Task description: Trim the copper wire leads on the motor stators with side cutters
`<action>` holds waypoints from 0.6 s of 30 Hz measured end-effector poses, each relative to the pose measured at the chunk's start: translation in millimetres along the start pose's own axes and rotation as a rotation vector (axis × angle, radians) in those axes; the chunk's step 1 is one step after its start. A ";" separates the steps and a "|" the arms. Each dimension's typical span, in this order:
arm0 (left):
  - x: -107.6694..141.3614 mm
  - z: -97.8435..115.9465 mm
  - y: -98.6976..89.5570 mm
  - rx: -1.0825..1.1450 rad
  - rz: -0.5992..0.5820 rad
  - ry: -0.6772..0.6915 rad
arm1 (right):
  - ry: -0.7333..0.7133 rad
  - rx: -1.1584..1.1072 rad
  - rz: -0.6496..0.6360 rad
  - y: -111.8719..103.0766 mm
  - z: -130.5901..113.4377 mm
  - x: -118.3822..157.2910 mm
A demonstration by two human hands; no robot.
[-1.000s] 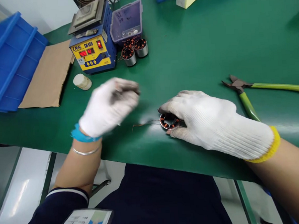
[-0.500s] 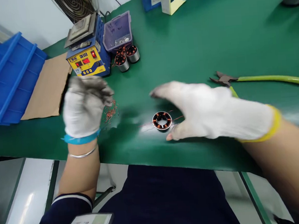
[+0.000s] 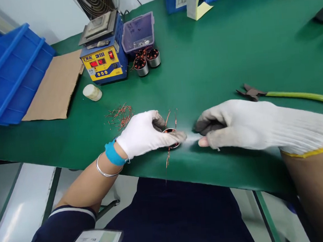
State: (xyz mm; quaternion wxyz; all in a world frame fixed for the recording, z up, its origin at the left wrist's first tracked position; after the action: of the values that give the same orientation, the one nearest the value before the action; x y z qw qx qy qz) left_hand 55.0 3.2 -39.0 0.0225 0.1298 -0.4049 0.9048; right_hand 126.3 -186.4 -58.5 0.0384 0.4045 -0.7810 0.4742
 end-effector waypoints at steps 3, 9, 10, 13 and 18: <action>-8.0 -3.9 1.9 0.199 -0.072 0.060 | -0.097 0.082 -0.018 15.8 -22.9 -1.6; -15.1 1.7 15.8 0.660 -0.101 0.083 | -0.220 0.306 0.210 33.9 -61.0 -8.3; -16.0 1.0 15.4 0.767 -0.038 0.045 | -0.232 0.292 0.216 34.9 -64.5 -9.3; -16.7 -6.2 5.4 0.998 0.233 -0.066 | -0.144 0.278 0.242 30.8 -62.4 -10.9; -16.8 -14.2 -9.3 0.884 0.281 -0.113 | -0.122 0.235 0.267 28.4 -60.4 -8.3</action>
State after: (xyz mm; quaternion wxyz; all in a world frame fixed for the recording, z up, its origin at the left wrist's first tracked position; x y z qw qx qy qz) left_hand 69.5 21.0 -45.5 -0.1799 0.1197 0.0052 0.9764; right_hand 93.3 -128.4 -49.3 -0.1196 0.3270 -0.7679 0.5377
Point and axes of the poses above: each hand's wrist, its own x-axis away from the middle knuckle, its own y-axis out of the palm, z = x × y, the point moved 7 cm from there along -x, towards the middle knuckle, and after that the axes turned 4 degrees about -x, right-handed, at the moved point
